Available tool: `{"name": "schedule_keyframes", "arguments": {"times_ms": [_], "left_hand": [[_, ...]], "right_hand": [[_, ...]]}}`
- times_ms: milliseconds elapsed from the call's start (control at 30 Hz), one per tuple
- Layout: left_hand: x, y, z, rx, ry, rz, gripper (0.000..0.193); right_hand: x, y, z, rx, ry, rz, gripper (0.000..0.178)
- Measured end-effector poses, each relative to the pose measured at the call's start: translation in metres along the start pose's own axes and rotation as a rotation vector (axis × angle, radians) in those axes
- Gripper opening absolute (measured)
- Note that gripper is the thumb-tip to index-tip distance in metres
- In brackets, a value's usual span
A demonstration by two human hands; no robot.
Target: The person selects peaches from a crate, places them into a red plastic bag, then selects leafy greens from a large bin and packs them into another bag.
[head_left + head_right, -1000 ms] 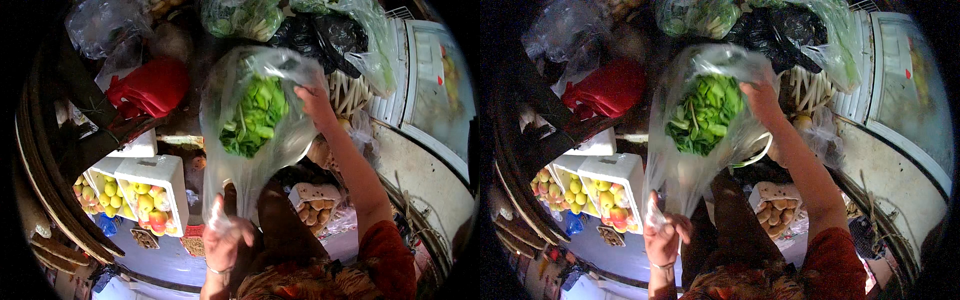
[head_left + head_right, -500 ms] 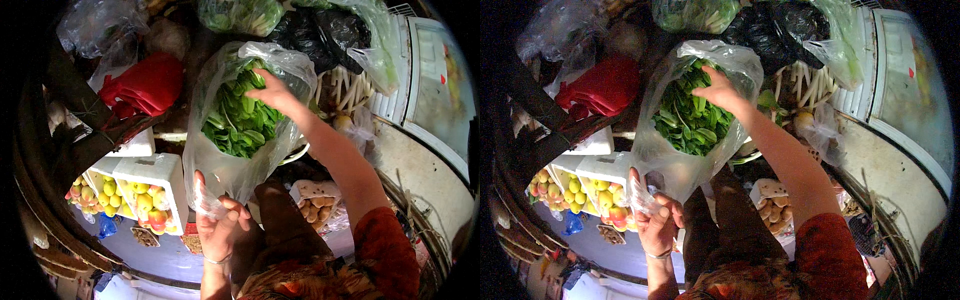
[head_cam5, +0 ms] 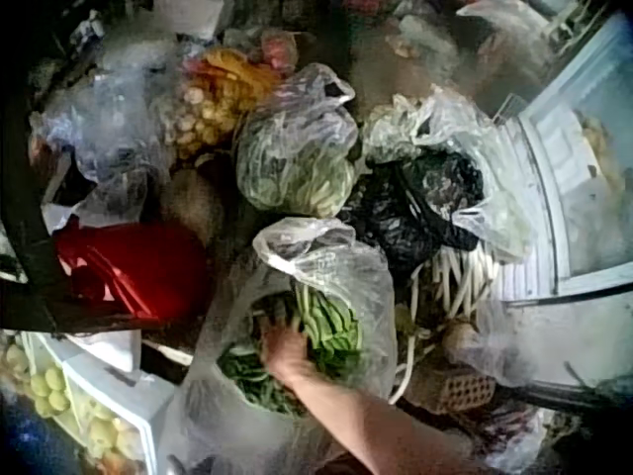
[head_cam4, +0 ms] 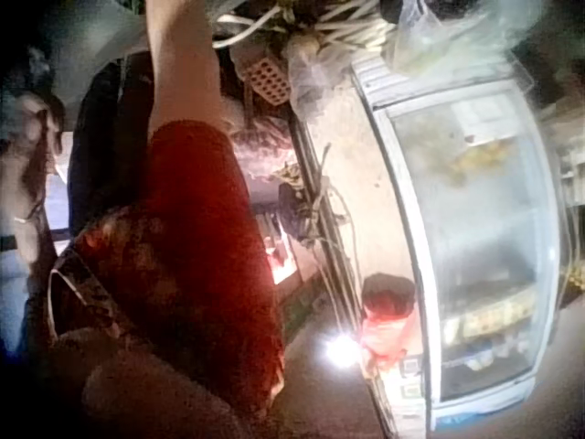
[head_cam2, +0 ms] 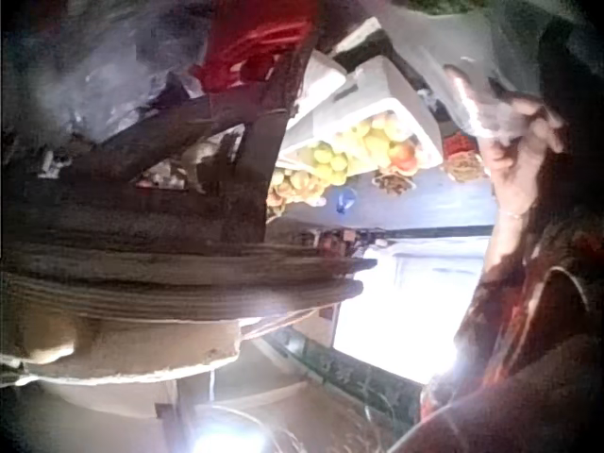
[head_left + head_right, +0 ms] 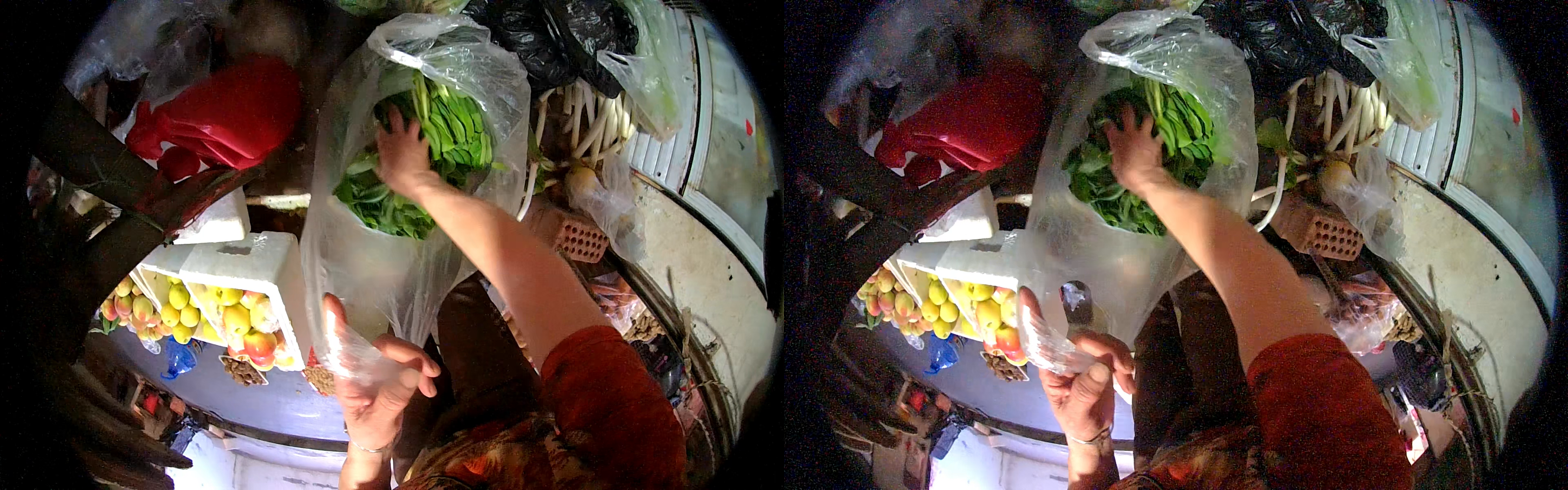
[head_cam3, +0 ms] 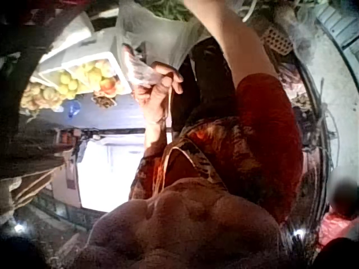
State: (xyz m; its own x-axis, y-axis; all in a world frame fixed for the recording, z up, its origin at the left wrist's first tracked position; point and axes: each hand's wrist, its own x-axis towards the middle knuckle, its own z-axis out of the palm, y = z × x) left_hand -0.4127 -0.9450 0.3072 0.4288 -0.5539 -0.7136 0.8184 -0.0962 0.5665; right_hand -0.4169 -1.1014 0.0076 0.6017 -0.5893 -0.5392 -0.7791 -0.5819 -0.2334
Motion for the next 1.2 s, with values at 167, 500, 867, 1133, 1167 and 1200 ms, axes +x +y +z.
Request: {"name": "schedule_keyframes", "arguments": {"times_ms": [167,500,867,1133,1167,1200], "left_hand": [[0.007,0.002,-0.005,0.103,0.069,0.092,0.097],[0.011,-0.003,-0.01,0.171,0.003,0.186,0.093],[0.0,-0.01,-0.011,0.114,-0.059,0.106,0.096],[-0.014,-0.021,-0.018,0.043,-0.181,-0.037,0.1],[-0.015,-0.022,-0.017,0.046,-0.182,-0.027,0.1],[-0.016,-0.022,-0.019,0.052,-0.182,-0.019,0.101]], "right_hand": [[0.018,0.043,-0.026,0.342,0.025,-0.134,0.054],[0.005,0.227,0.025,1.617,0.07,0.019,0.073],[-0.079,0.113,-0.081,0.446,0.28,0.065,0.064],[-0.082,-0.013,-0.015,0.362,-0.167,-0.319,0.067],[-0.079,-0.017,0.011,0.255,-0.1,-0.309,0.071],[-0.078,-0.021,0.031,0.151,-0.036,-0.296,0.074]]}}
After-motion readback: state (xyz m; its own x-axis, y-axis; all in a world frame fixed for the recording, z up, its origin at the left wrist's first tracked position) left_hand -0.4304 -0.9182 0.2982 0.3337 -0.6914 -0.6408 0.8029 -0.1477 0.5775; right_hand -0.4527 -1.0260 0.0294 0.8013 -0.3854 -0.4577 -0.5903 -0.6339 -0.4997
